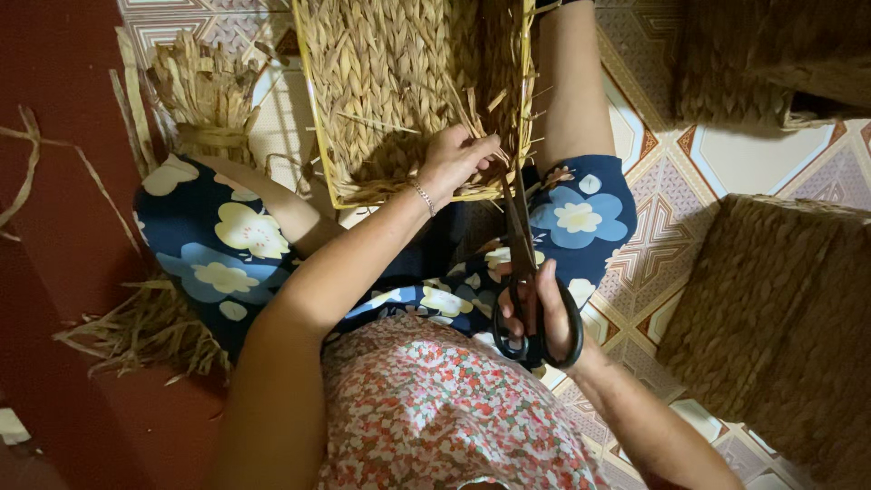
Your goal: The person trims excess dried plant fibers from the edges of a woven basket using shears. They rotate the basket to access different sides and cut protruding strands flush with the rim.
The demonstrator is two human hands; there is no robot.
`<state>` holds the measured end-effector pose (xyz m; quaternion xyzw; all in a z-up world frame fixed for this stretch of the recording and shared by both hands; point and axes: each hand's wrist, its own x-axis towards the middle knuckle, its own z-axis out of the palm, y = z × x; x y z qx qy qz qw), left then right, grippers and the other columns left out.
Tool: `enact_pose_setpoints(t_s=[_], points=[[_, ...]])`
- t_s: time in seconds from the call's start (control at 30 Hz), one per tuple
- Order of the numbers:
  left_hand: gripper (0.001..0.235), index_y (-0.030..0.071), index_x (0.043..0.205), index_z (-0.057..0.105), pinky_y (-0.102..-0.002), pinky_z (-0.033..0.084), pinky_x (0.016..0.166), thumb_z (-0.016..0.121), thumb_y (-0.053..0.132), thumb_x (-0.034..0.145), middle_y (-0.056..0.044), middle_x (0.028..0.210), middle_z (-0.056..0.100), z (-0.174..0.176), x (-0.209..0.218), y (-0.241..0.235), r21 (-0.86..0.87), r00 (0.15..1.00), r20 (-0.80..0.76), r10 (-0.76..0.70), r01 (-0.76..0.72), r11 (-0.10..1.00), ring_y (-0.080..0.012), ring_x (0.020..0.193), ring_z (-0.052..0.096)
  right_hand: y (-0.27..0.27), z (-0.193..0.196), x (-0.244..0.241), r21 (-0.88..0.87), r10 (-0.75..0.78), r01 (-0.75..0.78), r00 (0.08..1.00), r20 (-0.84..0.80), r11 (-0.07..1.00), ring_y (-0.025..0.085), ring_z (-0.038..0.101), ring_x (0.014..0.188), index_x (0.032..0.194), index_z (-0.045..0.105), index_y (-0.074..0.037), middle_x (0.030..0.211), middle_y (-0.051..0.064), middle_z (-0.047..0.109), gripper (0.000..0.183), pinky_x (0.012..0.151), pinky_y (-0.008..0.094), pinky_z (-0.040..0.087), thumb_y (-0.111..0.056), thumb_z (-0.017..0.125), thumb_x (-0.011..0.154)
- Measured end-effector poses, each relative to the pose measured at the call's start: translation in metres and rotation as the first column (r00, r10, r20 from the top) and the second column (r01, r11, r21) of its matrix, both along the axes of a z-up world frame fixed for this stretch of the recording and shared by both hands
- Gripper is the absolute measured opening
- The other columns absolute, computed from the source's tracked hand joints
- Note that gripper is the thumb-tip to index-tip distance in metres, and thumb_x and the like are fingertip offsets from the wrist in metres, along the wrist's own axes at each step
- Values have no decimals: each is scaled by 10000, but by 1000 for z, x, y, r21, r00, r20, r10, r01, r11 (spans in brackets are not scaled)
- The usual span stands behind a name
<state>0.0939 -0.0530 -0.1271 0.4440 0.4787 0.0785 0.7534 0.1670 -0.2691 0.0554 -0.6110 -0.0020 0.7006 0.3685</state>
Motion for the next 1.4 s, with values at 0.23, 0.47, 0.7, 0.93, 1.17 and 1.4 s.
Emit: enact_pose_setpoints(t_s=[0.23, 0.47, 0.7, 0.93, 1.17, 1.4], points=[[335, -6, 854, 624, -267, 615, 557, 782, 288, 877, -119, 825, 759, -5, -4, -8, 107, 998, 3, 69, -68, 992, -120, 653, 733, 46, -2, 19, -154, 45, -51, 998, -42, 987, 159, 482, 488, 1266, 583, -74, 686, 41, 547, 933, 424, 311, 399, -834, 246, 843], [190, -5, 845, 635, -274, 593, 558, 741, 152, 831, -93, 754, 722, -7, -3, -15, 69, 987, 75, 144, -149, 986, -116, 624, 696, 84, -2, 29, -301, 113, -80, 989, 93, 950, 180, 435, 416, 1132, 569, -93, 590, 51, 486, 844, 368, 353, 372, -829, 295, 824], [175, -25, 880, 598, -258, 570, 510, 727, 88, 842, -109, 765, 705, -8, 3, -12, -12, 989, 37, 144, -144, 989, -115, 589, 660, 79, -8, 29, -224, 217, -164, 947, 235, 961, 135, 364, 394, 1081, 597, -56, 536, 18, 436, 843, 365, 304, 299, -813, 280, 889], [108, 14, 1031, 545, -226, 568, 453, 592, 38, 937, -113, 840, 673, 11, -4, 9, -69, 985, -48, 165, -169, 983, -121, 568, 641, 63, 0, 33, -127, 315, -292, 918, 242, 948, 152, 374, 384, 936, 517, 62, 518, 38, 411, 877, 370, 310, 322, -797, 342, 963], [92, 47, 962, 674, -322, 575, 589, 609, 108, 939, -73, 913, 698, 0, -19, 27, 261, 909, -236, -342, 399, 879, -132, 684, 649, 65, 66, 83, -457, 746, -617, 359, 561, 640, 248, 687, 515, 1492, 463, -184, 737, 85, 691, 1025, 590, 445, 584, -832, 478, 698], [178, 57, 854, 743, -383, 566, 725, 701, 229, 828, -146, 765, 718, -4, -10, 26, 269, 714, -298, -634, 700, 662, -249, 712, 695, 115, 91, 88, -778, 891, -628, -337, 304, 28, 280, 729, 812, 1399, 539, -463, 899, 84, 773, 804, 864, 510, 580, -855, 498, 698]])
